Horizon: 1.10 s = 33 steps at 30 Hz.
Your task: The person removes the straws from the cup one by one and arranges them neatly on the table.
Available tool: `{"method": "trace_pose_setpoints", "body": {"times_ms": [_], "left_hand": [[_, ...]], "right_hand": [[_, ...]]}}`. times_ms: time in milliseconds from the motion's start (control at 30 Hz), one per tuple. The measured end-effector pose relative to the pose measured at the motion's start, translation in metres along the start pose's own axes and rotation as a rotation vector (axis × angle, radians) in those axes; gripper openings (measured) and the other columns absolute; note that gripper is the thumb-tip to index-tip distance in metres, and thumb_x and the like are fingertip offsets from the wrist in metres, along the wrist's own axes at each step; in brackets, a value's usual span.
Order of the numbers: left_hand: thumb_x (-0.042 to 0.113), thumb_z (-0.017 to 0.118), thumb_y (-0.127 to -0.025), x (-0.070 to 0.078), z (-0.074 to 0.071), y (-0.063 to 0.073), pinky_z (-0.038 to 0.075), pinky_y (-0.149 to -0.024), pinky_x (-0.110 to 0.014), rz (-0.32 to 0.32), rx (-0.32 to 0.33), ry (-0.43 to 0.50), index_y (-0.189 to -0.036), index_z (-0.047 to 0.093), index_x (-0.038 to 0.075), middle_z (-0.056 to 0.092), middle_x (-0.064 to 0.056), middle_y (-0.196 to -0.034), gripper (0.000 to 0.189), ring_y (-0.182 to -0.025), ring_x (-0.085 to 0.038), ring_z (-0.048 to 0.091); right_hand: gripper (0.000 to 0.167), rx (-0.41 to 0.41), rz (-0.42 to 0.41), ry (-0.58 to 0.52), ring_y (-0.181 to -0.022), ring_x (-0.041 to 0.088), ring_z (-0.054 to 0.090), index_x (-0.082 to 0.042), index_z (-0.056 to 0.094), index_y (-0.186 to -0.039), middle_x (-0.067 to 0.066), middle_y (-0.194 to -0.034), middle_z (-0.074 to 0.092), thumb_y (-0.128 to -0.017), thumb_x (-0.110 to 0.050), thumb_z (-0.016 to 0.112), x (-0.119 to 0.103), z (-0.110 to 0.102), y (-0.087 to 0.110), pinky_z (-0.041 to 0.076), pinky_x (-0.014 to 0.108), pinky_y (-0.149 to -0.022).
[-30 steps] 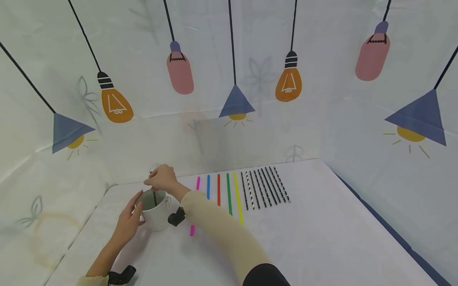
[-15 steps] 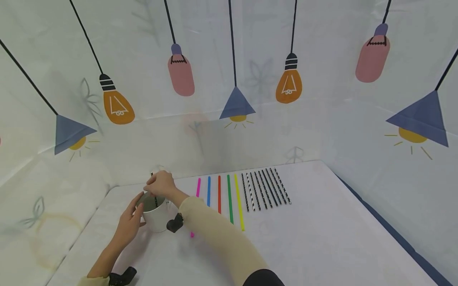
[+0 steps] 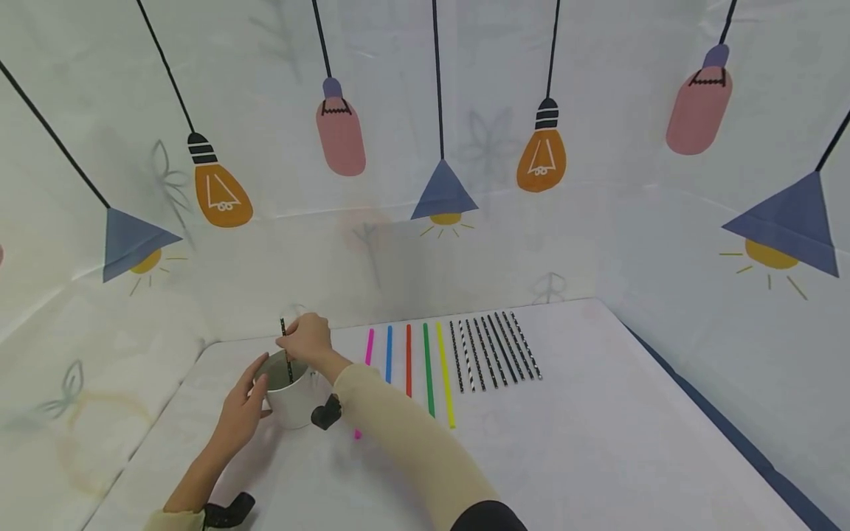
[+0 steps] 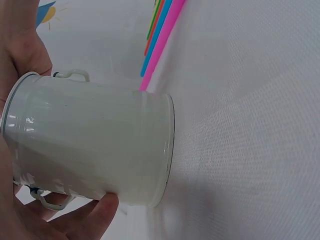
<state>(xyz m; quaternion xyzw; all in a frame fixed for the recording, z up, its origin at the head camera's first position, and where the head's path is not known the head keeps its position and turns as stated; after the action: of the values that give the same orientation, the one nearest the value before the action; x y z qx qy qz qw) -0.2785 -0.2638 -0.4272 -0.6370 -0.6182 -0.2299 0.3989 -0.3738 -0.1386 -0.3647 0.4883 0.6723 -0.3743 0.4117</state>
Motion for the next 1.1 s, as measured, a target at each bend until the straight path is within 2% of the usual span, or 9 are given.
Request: {"method": "trace_pose_setpoints", "body": {"times_ms": [133, 233, 333, 500, 633, 767, 833, 1000, 1100], "left_hand": [[0.033, 0.035, -0.107, 0.002, 0.0, 0.001, 0.056, -0.073, -0.044, 0.001, 0.0, 0.001, -0.155, 0.024, 0.015, 0.043, -0.025, -0.133, 0.052, -0.107, -0.04, 0.053], [0.033, 0.035, -0.107, 0.003, 0.0, 0.001, 0.056, -0.073, -0.044, 0.006, 0.007, -0.003, -0.154, 0.025, 0.015, 0.047, -0.024, -0.124, 0.051, -0.102, -0.038, 0.055], [0.033, 0.035, -0.107, 0.002, 0.0, 0.002, 0.056, -0.073, -0.043, 0.002, 0.012, -0.013, -0.154, 0.026, 0.015, 0.049, -0.021, -0.112, 0.051, -0.097, -0.035, 0.055], [0.034, 0.035, -0.107, 0.001, 0.001, 0.001, 0.056, -0.073, -0.042, -0.001, 0.014, -0.016, -0.154, 0.026, 0.016, 0.046, -0.017, -0.102, 0.051, -0.093, -0.032, 0.054], [0.034, 0.035, -0.107, 0.001, -0.001, 0.002, 0.057, -0.072, -0.041, 0.006, 0.026, -0.009, -0.154, 0.027, 0.015, 0.044, -0.016, -0.097, 0.051, -0.087, -0.03, 0.055], [0.034, 0.035, -0.107, 0.001, -0.001, 0.003, 0.057, -0.071, -0.041, 0.008, 0.03, -0.011, -0.154, 0.027, 0.015, 0.045, -0.015, -0.096, 0.051, -0.088, -0.03, 0.055], [0.035, 0.034, -0.107, 0.002, -0.001, 0.002, 0.057, -0.071, -0.041, 0.008, 0.026, -0.014, -0.154, 0.027, 0.015, 0.044, -0.015, -0.093, 0.051, -0.087, -0.03, 0.055], [0.035, 0.034, -0.107, 0.004, -0.001, 0.001, 0.056, -0.072, -0.041, 0.006, 0.02, -0.03, -0.154, 0.026, 0.015, 0.044, -0.014, -0.091, 0.052, -0.083, -0.03, 0.055], [0.036, 0.034, -0.107, 0.005, -0.001, 0.002, 0.056, -0.071, -0.041, 0.004, 0.017, -0.026, -0.154, 0.026, 0.014, 0.049, -0.019, -0.105, 0.052, -0.092, -0.034, 0.057]], "right_hand": [[0.004, 0.003, -0.006, 0.013, -0.05, 0.013, 0.064, -0.003, 0.075, -0.085, -0.002, -0.061, 0.064, -0.084, -0.007, 0.075, 0.0, 0.0, 0.0, 0.049, 0.02, -0.046], [0.005, 0.008, -0.006, 0.017, -0.048, 0.012, 0.063, -0.004, 0.075, -0.079, -0.002, -0.059, 0.063, -0.084, -0.005, 0.074, 0.0, 0.001, 0.0, 0.049, 0.021, -0.045], [0.007, 0.014, -0.013, 0.092, -0.047, 0.008, 0.062, -0.007, 0.076, -0.078, -0.004, -0.059, 0.064, -0.083, -0.012, 0.077, -0.001, 0.001, -0.001, 0.048, 0.02, -0.047], [0.009, 0.036, -0.034, 0.293, -0.05, 0.003, 0.056, -0.014, 0.077, -0.077, -0.009, -0.062, 0.064, -0.081, -0.022, 0.079, -0.005, 0.004, -0.002, 0.045, 0.019, -0.048], [0.006, 0.039, -0.029, 0.338, -0.048, 0.004, 0.053, -0.018, 0.077, -0.075, -0.012, -0.059, 0.062, -0.081, -0.02, 0.076, -0.007, 0.006, -0.002, 0.043, 0.02, -0.045], [0.006, 0.014, 0.005, 0.286, -0.046, 0.005, 0.055, -0.017, 0.077, -0.079, -0.011, -0.062, 0.063, -0.083, -0.02, 0.073, -0.011, 0.007, 0.0, 0.044, 0.022, -0.045], [0.006, 0.001, 0.034, 0.226, -0.049, 0.006, 0.057, -0.016, 0.077, -0.083, -0.01, -0.066, 0.064, -0.085, -0.021, 0.073, -0.012, 0.006, 0.002, 0.046, 0.023, -0.047], [0.006, -0.026, 0.069, -0.02, -0.059, 0.01, 0.062, -0.011, 0.073, -0.09, -0.005, -0.076, 0.065, -0.088, -0.016, 0.072, -0.018, 0.0, 0.004, 0.053, 0.024, -0.054], [0.006, -0.024, 0.029, -0.165, -0.062, 0.012, 0.064, -0.008, 0.071, -0.093, -0.003, -0.077, 0.065, -0.09, -0.013, 0.07, -0.024, -0.006, 0.002, 0.054, 0.025, -0.057]]}}
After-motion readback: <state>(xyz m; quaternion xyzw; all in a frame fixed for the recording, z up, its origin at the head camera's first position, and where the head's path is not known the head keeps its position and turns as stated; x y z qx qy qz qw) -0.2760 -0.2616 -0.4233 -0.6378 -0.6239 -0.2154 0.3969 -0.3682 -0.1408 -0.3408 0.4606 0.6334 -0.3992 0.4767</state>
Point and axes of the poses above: each hand's wrist, its own y-axis away from the middle knuckle, its own z-axis out of the palm, x = y × z, the point moved 6 cm from there along -y, towards the middle knuckle
